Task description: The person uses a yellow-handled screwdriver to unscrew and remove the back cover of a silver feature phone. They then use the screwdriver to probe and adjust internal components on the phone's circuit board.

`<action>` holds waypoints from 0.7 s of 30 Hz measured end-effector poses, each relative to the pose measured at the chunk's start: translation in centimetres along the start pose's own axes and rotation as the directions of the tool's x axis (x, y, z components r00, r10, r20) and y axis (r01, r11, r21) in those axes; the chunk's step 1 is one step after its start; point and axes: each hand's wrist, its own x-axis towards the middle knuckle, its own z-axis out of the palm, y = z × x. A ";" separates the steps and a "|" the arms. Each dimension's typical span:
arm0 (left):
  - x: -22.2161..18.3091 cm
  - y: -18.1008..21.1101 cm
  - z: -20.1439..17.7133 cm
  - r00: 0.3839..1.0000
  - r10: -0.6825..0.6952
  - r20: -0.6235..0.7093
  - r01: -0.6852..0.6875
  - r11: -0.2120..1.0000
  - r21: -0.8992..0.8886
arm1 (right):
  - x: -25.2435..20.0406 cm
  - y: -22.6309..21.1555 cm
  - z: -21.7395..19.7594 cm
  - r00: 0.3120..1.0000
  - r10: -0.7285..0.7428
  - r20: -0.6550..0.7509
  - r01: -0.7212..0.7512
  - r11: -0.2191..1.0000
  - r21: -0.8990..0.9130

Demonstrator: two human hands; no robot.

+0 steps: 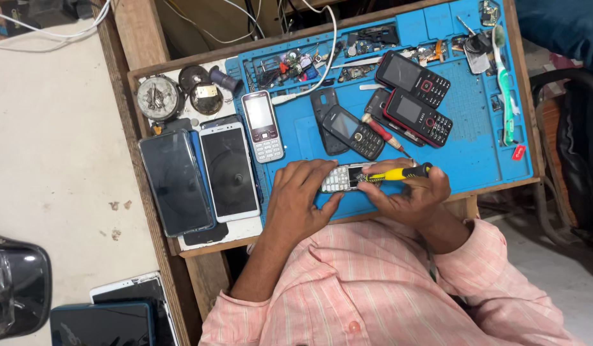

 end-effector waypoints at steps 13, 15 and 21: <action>0.1 -0.2 -0.8 0.995 0.063 0.071 -0.062 0.998 -0.025 | -0.8 -0.4 -1.5 0.978 0.076 0.193 -0.049 0.989 -0.142; 0.2 -0.2 -0.8 0.996 0.055 0.077 -0.052 0.998 -0.037 | -0.5 -0.3 -1.4 0.997 0.025 0.078 -0.027 0.999 0.022; 0.1 -0.3 -0.9 0.995 0.037 0.094 -0.032 0.998 -0.057 | -0.8 -1.3 -0.5 0.995 0.078 0.067 -0.089 0.981 0.175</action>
